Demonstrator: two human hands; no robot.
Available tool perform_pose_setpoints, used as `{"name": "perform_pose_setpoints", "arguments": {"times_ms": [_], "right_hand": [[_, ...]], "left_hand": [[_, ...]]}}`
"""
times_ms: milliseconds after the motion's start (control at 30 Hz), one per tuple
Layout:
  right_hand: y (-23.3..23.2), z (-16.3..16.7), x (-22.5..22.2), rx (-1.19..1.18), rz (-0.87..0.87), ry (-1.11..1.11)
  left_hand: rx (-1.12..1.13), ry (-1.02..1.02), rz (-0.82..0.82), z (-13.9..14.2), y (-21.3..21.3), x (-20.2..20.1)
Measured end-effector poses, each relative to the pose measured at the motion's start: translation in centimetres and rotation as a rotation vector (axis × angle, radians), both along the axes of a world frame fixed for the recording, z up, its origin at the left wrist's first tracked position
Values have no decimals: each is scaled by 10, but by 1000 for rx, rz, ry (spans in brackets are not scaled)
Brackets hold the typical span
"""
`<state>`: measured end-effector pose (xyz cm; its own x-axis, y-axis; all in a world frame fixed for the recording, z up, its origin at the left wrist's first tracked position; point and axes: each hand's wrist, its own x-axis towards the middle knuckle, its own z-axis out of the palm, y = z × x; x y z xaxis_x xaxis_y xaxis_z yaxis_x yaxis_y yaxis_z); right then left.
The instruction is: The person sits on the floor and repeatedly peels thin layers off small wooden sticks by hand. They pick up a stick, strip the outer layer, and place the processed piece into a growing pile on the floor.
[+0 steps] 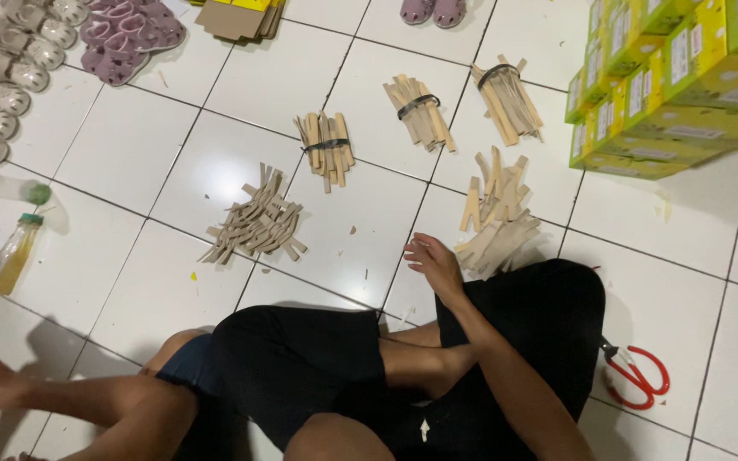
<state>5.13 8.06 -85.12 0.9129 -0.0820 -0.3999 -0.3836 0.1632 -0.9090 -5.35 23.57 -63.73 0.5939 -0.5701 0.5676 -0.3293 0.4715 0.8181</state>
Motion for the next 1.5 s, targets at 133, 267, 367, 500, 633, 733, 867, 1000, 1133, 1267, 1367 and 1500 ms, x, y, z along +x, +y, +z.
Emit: {"name": "perform_pose_setpoints", "arguments": {"times_ms": [133,267,367,500,633,733,867,1000,1133,1267,1367,1500], "right_hand": [[-12,8,14,-252,129,-104],[-43,21,26,-560,107,-196],[-72,30,42,-627,-32,-225],[-77,35,47,-346,-215,-175],[-65,46,48,-317,-209,-119],[-62,55,51,-347,-178,-90],[-62,57,61,-361,-159,-41],[-63,47,66,-382,-134,-49],[-60,40,65,-407,-78,-87],[-50,35,51,-358,86,-96],[-35,29,37,-320,214,-102],[-18,21,14,-212,207,-121]], "left_hand": [[-9,-64,59,11,-5,8],[19,-147,206,-3,-10,18],[281,-53,541,-47,-15,54],[993,-18,666,-135,-9,151],[1349,63,785,-186,-5,235],[1394,123,965,-188,-9,278],[1333,221,1137,-190,-13,301],[1336,254,1136,-197,-12,304],[1165,333,1084,-202,1,285],[807,882,684,-218,3,224],[487,922,390,-235,-7,164],[576,784,387,-242,-9,116]]}}
